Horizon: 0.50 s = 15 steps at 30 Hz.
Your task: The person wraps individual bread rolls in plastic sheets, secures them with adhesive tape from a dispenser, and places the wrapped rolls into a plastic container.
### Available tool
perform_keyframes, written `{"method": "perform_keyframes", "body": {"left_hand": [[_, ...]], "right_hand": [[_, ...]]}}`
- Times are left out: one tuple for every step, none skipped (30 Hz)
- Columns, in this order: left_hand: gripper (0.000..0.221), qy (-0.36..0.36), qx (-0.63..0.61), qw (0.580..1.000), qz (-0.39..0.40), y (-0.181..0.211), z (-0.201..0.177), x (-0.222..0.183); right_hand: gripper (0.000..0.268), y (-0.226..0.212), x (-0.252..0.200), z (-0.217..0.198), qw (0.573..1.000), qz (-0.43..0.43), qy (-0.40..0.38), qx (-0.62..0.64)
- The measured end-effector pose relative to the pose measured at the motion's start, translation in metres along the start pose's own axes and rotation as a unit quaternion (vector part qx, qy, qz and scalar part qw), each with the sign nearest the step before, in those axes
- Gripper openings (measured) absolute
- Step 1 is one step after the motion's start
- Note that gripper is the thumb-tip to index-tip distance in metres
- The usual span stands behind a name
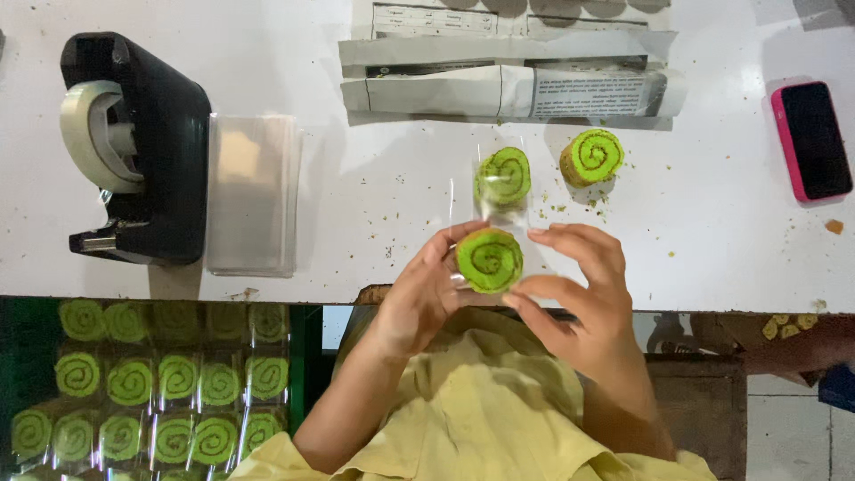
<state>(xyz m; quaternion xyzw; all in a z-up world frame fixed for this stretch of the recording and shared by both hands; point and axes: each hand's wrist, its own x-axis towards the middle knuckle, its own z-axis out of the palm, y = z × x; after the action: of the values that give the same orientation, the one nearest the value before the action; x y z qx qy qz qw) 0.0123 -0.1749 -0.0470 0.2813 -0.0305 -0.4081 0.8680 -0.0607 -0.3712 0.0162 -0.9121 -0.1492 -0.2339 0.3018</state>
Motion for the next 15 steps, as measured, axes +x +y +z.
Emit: {"method": "perform_keyframes", "body": {"left_hand": [[0.062, -0.001, 0.001, 1.000, 0.000, -0.007, -0.003, 0.000], [0.075, -0.006, 0.029, 0.999, 0.027, -0.014, -0.005, 0.001], [0.090, -0.009, 0.056, 0.997, 0.055, -0.021, -0.008, 0.001], [0.090, -0.009, 0.056, 0.997, 0.056, -0.016, -0.003, 0.000], [0.090, -0.017, 0.105, 0.991, 0.078, -0.011, 0.001, -0.002], [0.091, -0.024, 0.154, 0.983, 0.100, -0.006, 0.005, -0.003], [0.091, -0.023, 0.154, 0.983, 0.101, -0.007, 0.006, -0.005], [0.075, -0.014, 0.158, 0.981, 0.113, -0.009, 0.006, -0.006], [0.061, -0.005, 0.163, 0.979, 0.125, -0.010, 0.006, -0.007], [0.061, -0.005, 0.163, 0.979, 0.126, -0.009, 0.006, -0.007], [0.058, -0.002, 0.163, 0.979, 0.122, -0.009, 0.006, -0.007], [0.054, 0.002, 0.162, 0.980, 0.118, -0.008, 0.005, -0.006], [0.054, 0.002, 0.162, 0.980, 0.117, -0.007, 0.006, -0.007], [0.052, -0.008, 0.166, 0.979, 0.116, -0.005, 0.007, -0.008], [0.049, -0.018, 0.171, 0.978, 0.116, -0.004, 0.007, -0.009]], "right_hand": [[0.008, 0.003, -0.002, 0.007, 1.000, 0.000, 0.001, -0.001], [0.009, 0.007, -0.003, 0.013, 0.999, 0.015, 0.045, 0.009], [0.011, 0.010, -0.004, 0.020, 0.995, 0.029, 0.089, 0.020], [0.011, 0.008, -0.003, 0.021, 0.995, 0.028, 0.089, 0.021], [0.013, 0.005, -0.002, 0.022, 0.993, 0.051, 0.101, 0.021], [0.014, 0.002, -0.001, 0.023, 0.991, 0.074, 0.113, 0.020], [0.014, 0.003, -0.004, 0.027, 0.991, 0.074, 0.112, 0.021], [0.018, 0.004, -0.008, 0.030, 0.987, 0.089, 0.128, 0.030], [0.023, 0.006, -0.011, 0.033, 0.983, 0.103, 0.144, 0.038], [0.023, 0.004, -0.010, 0.034, 0.983, 0.103, 0.144, 0.038], [0.043, 0.003, -0.009, 0.034, 0.972, 0.148, 0.152, 0.104], [0.065, 0.001, -0.008, 0.035, 0.954, 0.192, 0.157, 0.169], [0.065, 0.005, -0.009, 0.035, 0.954, 0.192, 0.157, 0.169], [0.072, 0.009, -0.011, 0.036, 0.935, 0.234, 0.117, 0.240], [0.081, 0.013, -0.012, 0.036, 0.908, 0.272, 0.075, 0.310]]}}
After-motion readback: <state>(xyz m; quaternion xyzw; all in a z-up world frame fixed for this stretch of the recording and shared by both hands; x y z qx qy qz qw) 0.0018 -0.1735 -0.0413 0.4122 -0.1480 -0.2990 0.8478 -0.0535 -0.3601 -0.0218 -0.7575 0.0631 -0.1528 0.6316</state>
